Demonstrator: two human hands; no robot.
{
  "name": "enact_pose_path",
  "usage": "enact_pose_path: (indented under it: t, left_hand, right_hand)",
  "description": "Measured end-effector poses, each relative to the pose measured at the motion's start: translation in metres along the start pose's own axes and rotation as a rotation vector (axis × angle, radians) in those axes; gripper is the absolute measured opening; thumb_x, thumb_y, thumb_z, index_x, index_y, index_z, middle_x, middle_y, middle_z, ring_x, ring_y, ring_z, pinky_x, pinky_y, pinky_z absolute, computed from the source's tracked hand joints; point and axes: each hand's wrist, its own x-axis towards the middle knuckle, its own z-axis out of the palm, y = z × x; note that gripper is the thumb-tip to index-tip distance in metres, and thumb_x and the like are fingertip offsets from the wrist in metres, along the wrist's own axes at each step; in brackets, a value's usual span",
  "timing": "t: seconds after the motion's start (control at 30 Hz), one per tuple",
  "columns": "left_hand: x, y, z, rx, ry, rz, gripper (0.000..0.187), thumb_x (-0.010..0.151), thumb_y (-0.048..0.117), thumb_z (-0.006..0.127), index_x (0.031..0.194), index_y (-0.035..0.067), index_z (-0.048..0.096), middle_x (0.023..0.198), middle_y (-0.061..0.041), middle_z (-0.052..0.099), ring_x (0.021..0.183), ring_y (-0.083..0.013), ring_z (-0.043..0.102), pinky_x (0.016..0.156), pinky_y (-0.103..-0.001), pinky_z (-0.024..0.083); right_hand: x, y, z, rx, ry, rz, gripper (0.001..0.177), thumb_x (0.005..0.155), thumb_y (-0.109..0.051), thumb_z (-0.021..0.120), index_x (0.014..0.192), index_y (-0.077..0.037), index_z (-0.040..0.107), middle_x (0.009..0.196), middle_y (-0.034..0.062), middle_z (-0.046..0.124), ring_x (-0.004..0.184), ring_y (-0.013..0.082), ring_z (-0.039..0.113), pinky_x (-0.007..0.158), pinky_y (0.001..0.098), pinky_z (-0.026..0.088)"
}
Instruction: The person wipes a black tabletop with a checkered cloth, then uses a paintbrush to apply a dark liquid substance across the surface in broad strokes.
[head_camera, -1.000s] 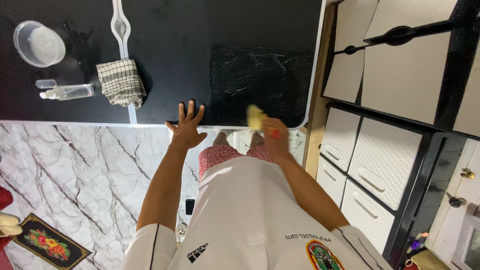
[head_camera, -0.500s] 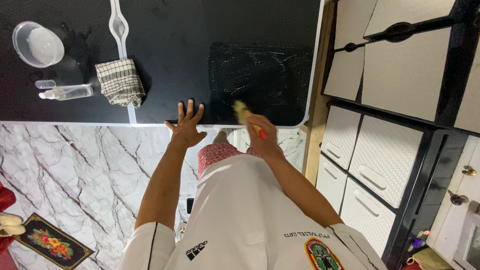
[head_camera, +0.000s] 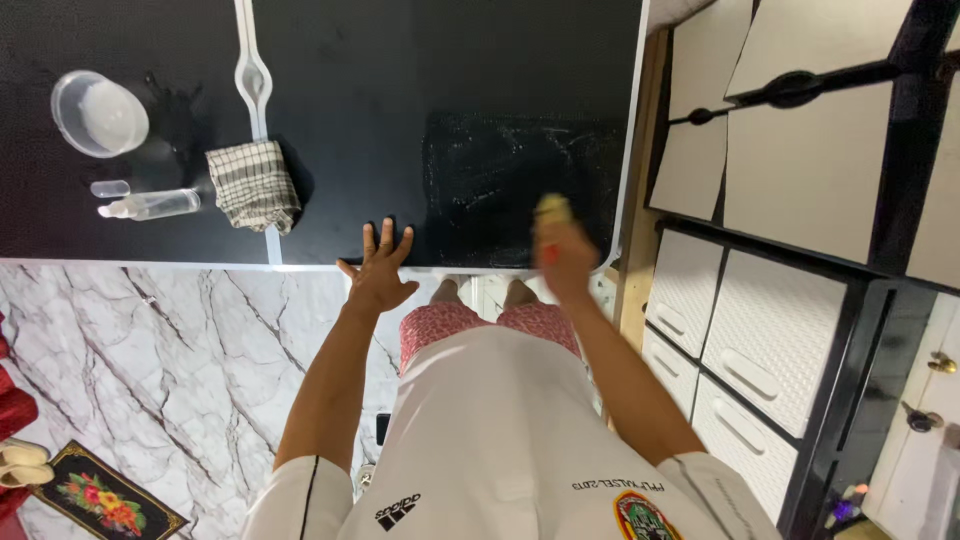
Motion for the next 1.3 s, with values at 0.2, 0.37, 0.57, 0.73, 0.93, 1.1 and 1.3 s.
enact_pose_path:
  t: [0.2,0.37,0.57,0.73,0.93,1.1,1.3]
  left_hand:
    - [0.001,-0.001,-0.002,-0.014,0.019,0.004,0.102,0.08,0.041,0.081,0.161,0.043,0.019,0.174,0.004,-0.003,0.16,-0.0283,-0.009,0.112,-0.085,0.008]
    - [0.003,0.0,-0.006,-0.007,-0.005,-0.007,0.104,0.079,0.042,0.082,0.161,0.043,0.018,0.174,0.004,-0.005,0.159,-0.0285,-0.01,0.112,-0.085,0.007]
    - [0.003,-0.001,0.0,-0.013,-0.021,-0.009,0.103,0.081,0.043,0.08,0.161,0.043,0.016,0.174,0.005,-0.008,0.159,-0.0282,-0.013,0.112,-0.084,0.005]
    - [0.004,-0.002,-0.004,-0.006,-0.024,-0.023,0.102,0.08,0.045,0.08,0.161,0.045,0.016,0.173,0.007,-0.007,0.159,-0.0252,-0.012,0.114,-0.083,0.005]
    - [0.001,0.0,-0.007,-0.031,-0.02,-0.018,0.102,0.08,0.042,0.08,0.161,0.045,0.018,0.174,0.006,-0.006,0.159,-0.0258,-0.011,0.113,-0.083,0.005]
    - [0.003,-0.004,-0.003,-0.029,0.005,0.011,0.102,0.081,0.04,0.08,0.162,0.042,0.019,0.174,0.004,-0.004,0.16,-0.0282,-0.01,0.111,-0.086,0.006]
    - [0.005,-0.004,-0.004,-0.034,-0.025,-0.012,0.102,0.08,0.04,0.08,0.16,0.045,0.019,0.174,0.007,-0.006,0.159,-0.0263,-0.01,0.112,-0.085,0.005]
  right_hand:
    - [0.003,-0.071,0.053,0.506,-0.172,0.03,0.01,0.091,-0.007,0.073,0.102,-0.008,0.073,0.107,0.0116,0.074,0.094,0.0294,0.075,0.082,0.0387,0.059]
    - [0.046,-0.006,-0.01,-0.045,0.058,0.072,0.013,0.097,-0.021,0.068,0.094,-0.008,0.07,0.094,0.0148,0.07,0.086,0.0358,0.07,0.073,0.0447,0.056]
    - [0.069,-0.002,-0.04,-0.184,0.033,0.057,0.01,0.099,-0.012,0.065,0.105,-0.007,0.07,0.099,0.0151,0.07,0.085,0.0332,0.071,0.073,0.0429,0.058]
    - [0.047,-0.057,0.046,0.299,-0.109,-0.035,0.008,0.094,-0.013,0.071,0.101,-0.014,0.069,0.111,0.0126,0.075,0.096,0.0299,0.076,0.08,0.039,0.063]
    - [0.086,-0.014,0.022,-0.116,-0.029,0.085,0.008,0.101,-0.012,0.068,0.096,-0.005,0.067,0.096,0.0159,0.069,0.086,0.0363,0.07,0.074,0.0474,0.057]
    - [0.11,0.008,-0.037,-0.179,0.062,0.031,0.013,0.096,-0.012,0.063,0.105,-0.007,0.069,0.103,0.0158,0.07,0.09,0.0312,0.073,0.076,0.0406,0.062]
    - [0.096,-0.05,0.058,0.16,-0.061,-0.038,0.023,0.09,-0.008,0.074,0.112,-0.014,0.072,0.109,0.0134,0.075,0.094,0.0301,0.075,0.083,0.0394,0.062]
